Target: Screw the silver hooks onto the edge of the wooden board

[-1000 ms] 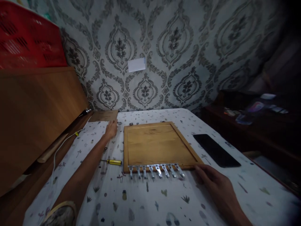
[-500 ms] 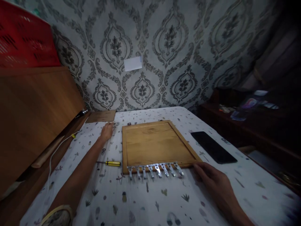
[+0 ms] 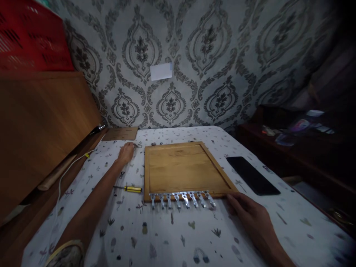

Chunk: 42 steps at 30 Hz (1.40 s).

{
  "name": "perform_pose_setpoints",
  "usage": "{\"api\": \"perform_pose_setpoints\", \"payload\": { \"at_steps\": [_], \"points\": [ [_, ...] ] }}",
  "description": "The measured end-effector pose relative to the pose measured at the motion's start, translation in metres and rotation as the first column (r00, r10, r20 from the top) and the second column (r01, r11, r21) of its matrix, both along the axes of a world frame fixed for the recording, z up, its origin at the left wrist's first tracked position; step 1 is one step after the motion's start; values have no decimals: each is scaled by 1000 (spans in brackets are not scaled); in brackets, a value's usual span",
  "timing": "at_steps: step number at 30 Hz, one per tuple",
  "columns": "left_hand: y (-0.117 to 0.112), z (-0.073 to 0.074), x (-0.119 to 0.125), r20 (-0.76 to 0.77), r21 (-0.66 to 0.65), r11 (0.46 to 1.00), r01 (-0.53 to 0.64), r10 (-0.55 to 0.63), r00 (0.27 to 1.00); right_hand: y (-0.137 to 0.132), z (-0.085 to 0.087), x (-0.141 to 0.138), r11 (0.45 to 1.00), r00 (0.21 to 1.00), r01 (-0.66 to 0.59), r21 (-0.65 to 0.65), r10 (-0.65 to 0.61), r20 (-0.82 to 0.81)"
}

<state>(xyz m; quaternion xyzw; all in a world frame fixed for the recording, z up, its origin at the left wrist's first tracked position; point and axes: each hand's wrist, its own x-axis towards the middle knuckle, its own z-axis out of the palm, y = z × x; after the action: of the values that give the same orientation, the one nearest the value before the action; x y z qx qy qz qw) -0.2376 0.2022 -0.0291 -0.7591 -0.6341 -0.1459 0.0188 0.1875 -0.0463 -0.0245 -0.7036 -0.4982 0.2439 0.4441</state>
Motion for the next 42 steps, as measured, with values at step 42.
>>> {"api": "perform_pose_setpoints", "payload": {
  "at_steps": [42],
  "points": [
    [32,2,-17,177,-155,988,-25,53,983,3,-21,7,993,997,-76,89,74,32]
  ]
}}
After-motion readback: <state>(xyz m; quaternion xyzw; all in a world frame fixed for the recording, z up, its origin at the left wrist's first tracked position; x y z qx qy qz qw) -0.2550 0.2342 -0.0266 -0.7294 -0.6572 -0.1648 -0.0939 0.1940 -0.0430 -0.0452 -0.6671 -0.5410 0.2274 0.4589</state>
